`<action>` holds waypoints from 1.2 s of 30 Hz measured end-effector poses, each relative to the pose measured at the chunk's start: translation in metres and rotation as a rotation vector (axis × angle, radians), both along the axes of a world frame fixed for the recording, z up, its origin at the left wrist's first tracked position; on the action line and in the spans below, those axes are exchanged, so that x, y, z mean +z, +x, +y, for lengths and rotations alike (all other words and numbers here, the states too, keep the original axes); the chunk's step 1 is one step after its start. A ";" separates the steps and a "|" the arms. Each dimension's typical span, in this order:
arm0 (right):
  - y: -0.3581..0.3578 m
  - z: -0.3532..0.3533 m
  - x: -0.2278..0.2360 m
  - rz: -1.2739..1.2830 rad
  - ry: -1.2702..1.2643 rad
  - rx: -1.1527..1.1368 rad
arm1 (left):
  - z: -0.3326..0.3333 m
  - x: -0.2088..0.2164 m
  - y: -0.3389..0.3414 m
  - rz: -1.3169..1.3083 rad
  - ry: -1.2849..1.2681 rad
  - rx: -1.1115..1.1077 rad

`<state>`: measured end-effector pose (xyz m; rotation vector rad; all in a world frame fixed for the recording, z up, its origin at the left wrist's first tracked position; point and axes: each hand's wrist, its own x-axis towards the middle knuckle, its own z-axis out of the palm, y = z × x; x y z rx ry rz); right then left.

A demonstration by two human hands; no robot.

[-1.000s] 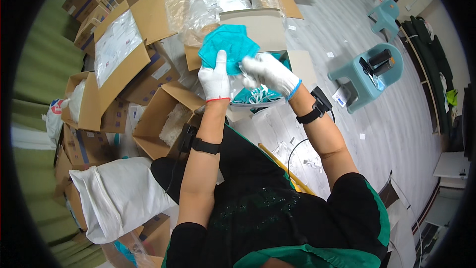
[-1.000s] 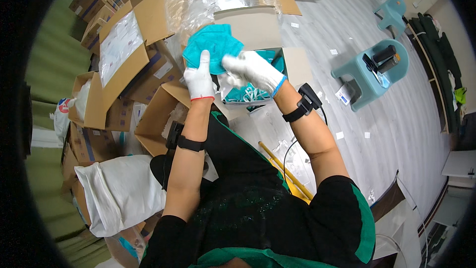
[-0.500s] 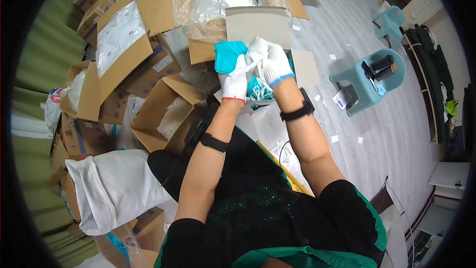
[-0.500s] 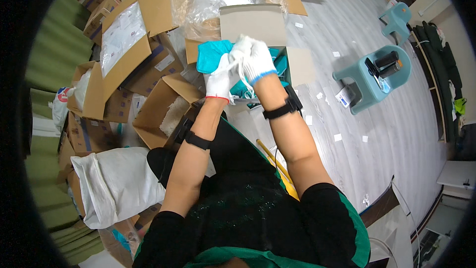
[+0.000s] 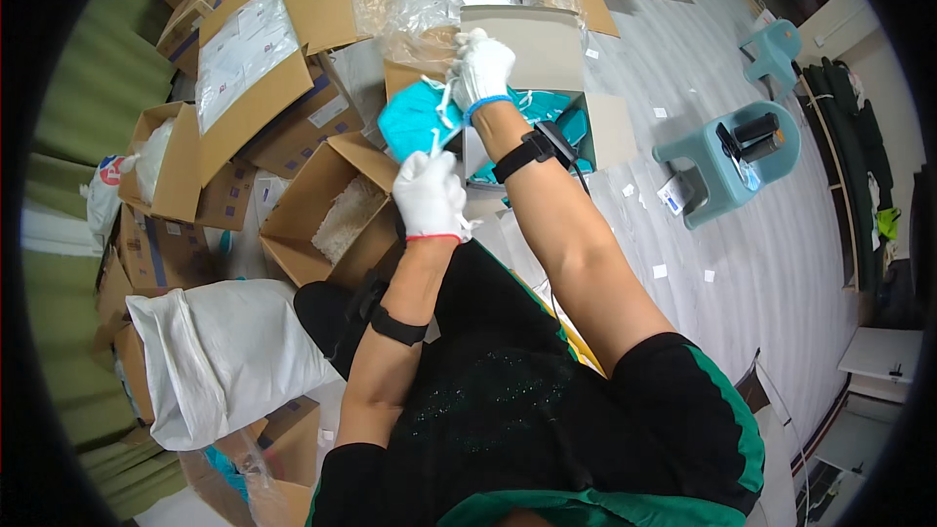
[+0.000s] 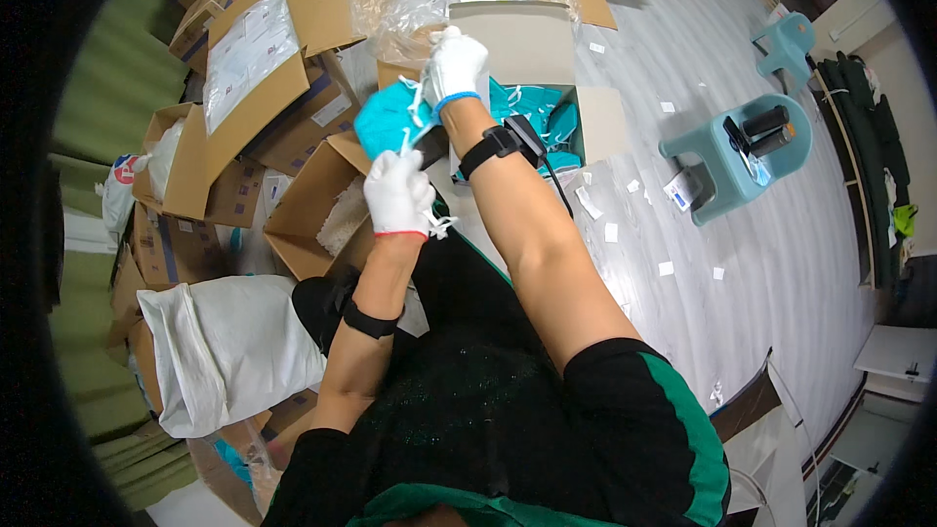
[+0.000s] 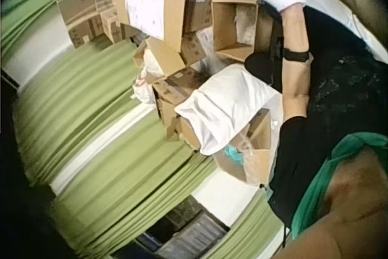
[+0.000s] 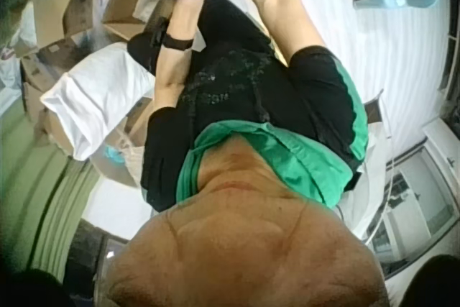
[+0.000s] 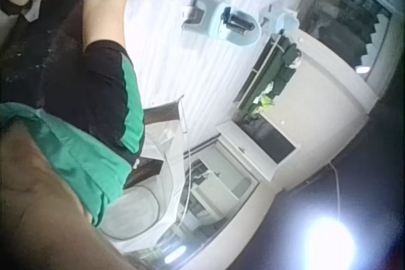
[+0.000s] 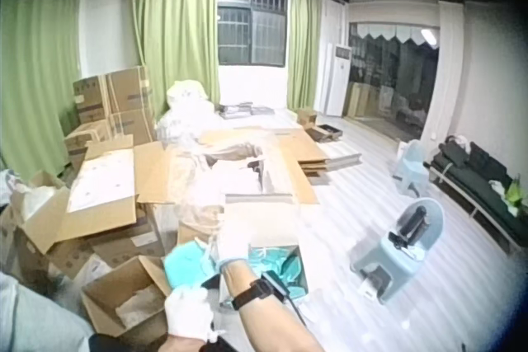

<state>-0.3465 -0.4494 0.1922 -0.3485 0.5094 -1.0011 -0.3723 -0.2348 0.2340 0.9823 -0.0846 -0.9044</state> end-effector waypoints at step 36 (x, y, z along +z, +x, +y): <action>-0.094 0.155 0.029 0.524 -0.500 0.833 | 0.014 -0.028 0.103 0.453 -0.193 0.027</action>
